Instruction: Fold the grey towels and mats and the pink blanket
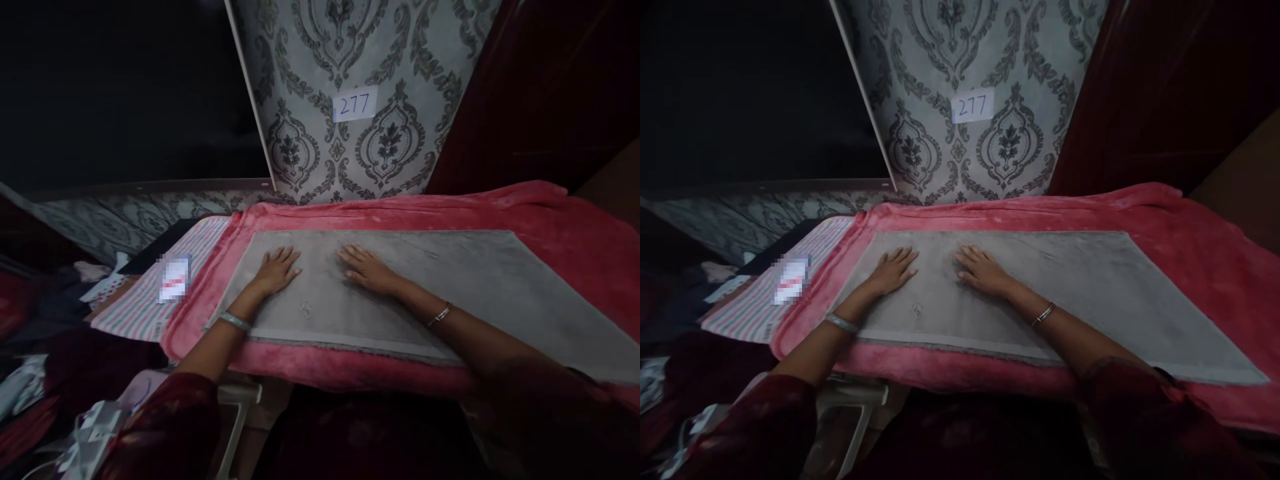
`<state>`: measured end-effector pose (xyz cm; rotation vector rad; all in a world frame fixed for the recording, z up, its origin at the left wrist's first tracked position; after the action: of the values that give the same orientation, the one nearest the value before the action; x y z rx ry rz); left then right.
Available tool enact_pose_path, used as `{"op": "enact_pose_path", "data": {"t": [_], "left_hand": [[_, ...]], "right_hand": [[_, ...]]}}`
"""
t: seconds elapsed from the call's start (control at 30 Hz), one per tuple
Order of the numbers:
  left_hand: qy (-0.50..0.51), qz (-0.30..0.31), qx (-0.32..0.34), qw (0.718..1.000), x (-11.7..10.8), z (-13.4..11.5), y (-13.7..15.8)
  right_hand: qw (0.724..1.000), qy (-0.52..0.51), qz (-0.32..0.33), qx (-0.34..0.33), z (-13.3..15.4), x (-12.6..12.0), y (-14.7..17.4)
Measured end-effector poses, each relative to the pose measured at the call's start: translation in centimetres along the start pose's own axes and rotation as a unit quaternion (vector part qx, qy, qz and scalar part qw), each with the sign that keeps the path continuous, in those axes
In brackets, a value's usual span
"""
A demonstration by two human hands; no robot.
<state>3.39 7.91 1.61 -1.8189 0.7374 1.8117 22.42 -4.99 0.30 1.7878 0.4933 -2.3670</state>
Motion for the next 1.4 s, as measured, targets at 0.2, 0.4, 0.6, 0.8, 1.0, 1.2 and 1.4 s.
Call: {"op": "enact_pose_path", "data": {"t": [0.2, 0.4, 0.6, 0.8, 1.0, 1.2, 1.4], "left_hand": [[0.012, -0.055, -0.093, 0.994, -0.2, 6.2, 3.7], [0.026, -0.093, -0.193, 0.976, -0.8, 8.0, 4.7], [0.044, -0.156, -0.254, 0.954, -2.0, 9.4, 5.7], [0.128, -0.141, -0.366, 0.911, -1.5, 12.6, 6.7], [0.16, -0.073, -0.385, 0.906, -0.6, 15.0, 6.6], [0.235, -0.097, -0.345, 0.904, -0.3, 16.0, 6.5], [0.281, -0.067, -0.328, 0.899, 0.1, 15.6, 10.2]], "right_hand": [[0.989, -0.034, 0.075, -0.12, 6.3, 2.1, 1.9], [0.939, -0.19, 0.162, -0.236, 15.5, 1.5, 6.4], [0.976, -0.126, 0.06, -0.168, 10.0, -0.7, 0.1], [0.997, 0.0, 0.06, -0.059, 3.6, 2.6, -6.2], [0.985, -0.022, 0.065, -0.16, 9.6, 4.8, -5.0], [0.943, -0.122, 0.14, -0.275, 18.4, 5.7, -1.7], [0.933, -0.157, 0.141, -0.293, 18.3, 4.2, -4.2]]}}
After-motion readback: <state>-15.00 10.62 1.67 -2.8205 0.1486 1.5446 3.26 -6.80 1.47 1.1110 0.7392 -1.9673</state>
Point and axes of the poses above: each hand's wrist, its own y-axis away from the middle knuckle, its own x-axis out of the palm, z = x × y, the point moved 9 cm from there along -y, towards the middle knuckle, and after that the axes turned 10 degrees about -x, right-handed, at the moved point
